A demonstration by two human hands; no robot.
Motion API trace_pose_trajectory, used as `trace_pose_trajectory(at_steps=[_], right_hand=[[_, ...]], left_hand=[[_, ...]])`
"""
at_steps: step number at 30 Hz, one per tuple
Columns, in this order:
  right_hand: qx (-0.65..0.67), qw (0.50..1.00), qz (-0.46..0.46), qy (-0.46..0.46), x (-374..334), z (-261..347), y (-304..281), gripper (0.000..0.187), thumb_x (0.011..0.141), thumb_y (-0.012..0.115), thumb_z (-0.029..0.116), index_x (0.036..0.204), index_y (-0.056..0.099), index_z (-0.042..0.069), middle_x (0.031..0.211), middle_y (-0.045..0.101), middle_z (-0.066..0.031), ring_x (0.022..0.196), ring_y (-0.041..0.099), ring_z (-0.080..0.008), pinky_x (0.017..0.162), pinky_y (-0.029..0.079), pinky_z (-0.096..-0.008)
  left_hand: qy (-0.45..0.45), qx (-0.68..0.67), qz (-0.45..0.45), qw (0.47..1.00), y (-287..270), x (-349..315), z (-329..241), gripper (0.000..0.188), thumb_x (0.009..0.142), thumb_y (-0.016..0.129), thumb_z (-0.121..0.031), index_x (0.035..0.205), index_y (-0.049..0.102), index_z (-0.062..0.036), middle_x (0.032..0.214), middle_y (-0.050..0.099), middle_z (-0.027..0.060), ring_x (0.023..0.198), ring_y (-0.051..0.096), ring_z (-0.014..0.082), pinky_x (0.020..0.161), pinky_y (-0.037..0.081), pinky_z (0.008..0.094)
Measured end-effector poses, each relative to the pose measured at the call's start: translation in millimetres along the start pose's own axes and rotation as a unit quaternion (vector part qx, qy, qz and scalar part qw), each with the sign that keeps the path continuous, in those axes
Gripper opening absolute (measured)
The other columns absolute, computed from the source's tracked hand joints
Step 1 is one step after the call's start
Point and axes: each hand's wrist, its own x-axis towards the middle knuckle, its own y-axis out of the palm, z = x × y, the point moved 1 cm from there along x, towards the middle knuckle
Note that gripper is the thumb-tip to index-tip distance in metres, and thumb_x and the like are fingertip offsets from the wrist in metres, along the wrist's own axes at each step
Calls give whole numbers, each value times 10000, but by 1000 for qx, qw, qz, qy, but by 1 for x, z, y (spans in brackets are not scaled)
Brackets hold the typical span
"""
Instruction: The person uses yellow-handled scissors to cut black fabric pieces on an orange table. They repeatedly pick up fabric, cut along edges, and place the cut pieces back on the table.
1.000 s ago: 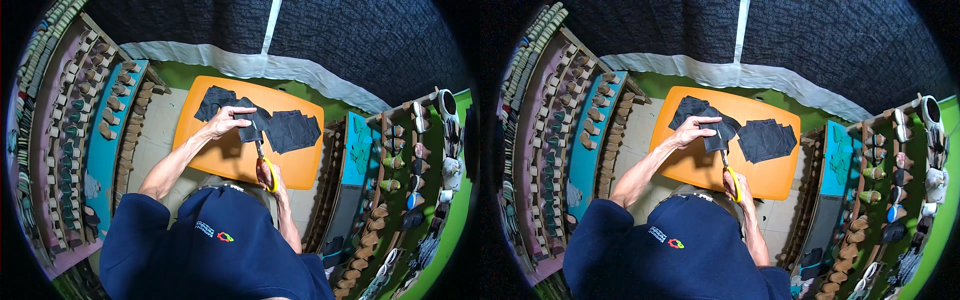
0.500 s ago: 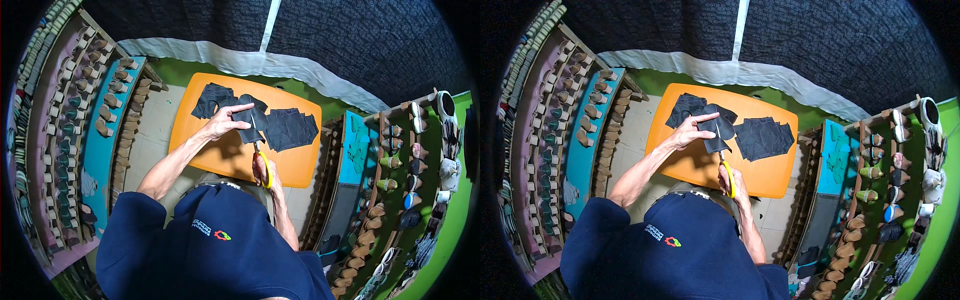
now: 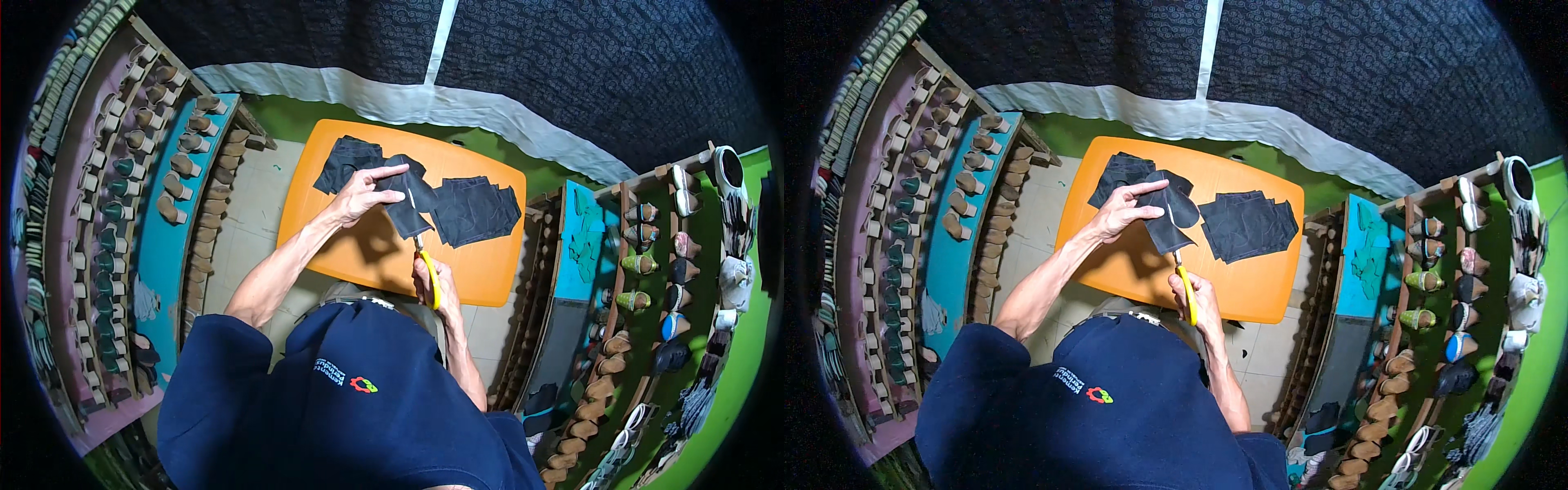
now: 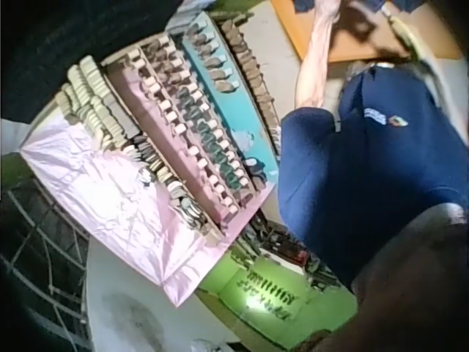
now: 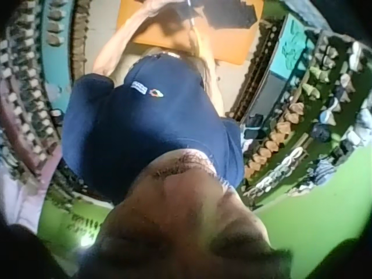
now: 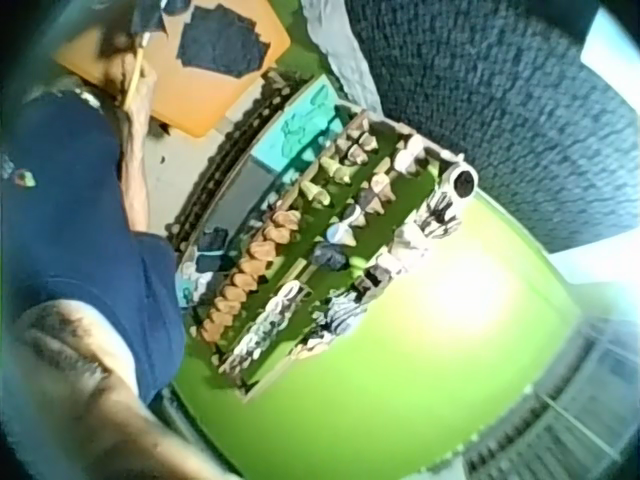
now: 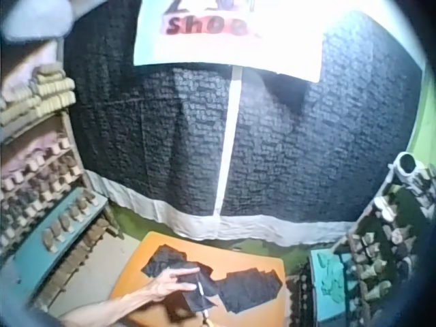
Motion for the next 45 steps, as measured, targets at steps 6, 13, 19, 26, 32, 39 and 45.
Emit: trace_pose_trajectory(at_steps=[6,13,19,26,32,39,45], right_hand=[[-2,1000,-4,16,1,3,2,500,908,662,559,791,559,84,553,449,43,425,437,-69,400,371,-244],[-38,999,-26,22,-1,1,3,500,897,679,555,787,568,80,557,459,39,429,457,-70,402,387,-244],[-25,999,-38,16,-5,0,3,480,902,695,517,728,552,93,523,449,44,393,441,-71,384,372,-242],[-46,999,-16,-4,-6,-7,2,476,938,635,509,740,548,86,527,465,23,411,456,-79,395,378,-250],[-8,999,-21,27,1,-8,3,514,895,677,567,829,594,64,540,462,39,429,441,-68,413,376,-252],[-1,999,-44,20,-7,3,6,446,910,694,498,736,578,104,514,437,59,405,436,-61,387,350,-245],[-24,999,-33,-8,-12,0,6,479,931,656,507,714,536,97,535,454,37,411,440,-68,390,359,-240]], left_hand=[[-44,26,43,998,10,-8,-11,697,770,797,-27,1416,537,-59,1276,632,63,1205,549,124,1066,413,286],[-24,-9,55,998,7,-9,8,758,760,802,-8,1449,488,-45,1355,584,75,1274,508,159,1113,382,313],[-35,-30,46,998,9,-9,13,712,794,775,-1,1444,487,-37,1262,645,64,1171,590,143,1057,445,299],[-36,-44,0,998,3,-2,21,679,824,744,20,1443,469,-25,1148,688,71,1001,670,118,948,537,272],[-28,-47,21,998,16,-10,20,678,826,729,29,1449,468,-35,1140,693,60,989,665,100,934,534,260],[-28,-89,27,995,17,-13,27,684,833,709,53,1461,452,-37,1203,672,80,1027,664,127,958,530,278],[-54,-127,-13,990,23,-12,22,689,828,710,68,1457,441,-7,1205,671,90,1049,663,146,973,527,288]])
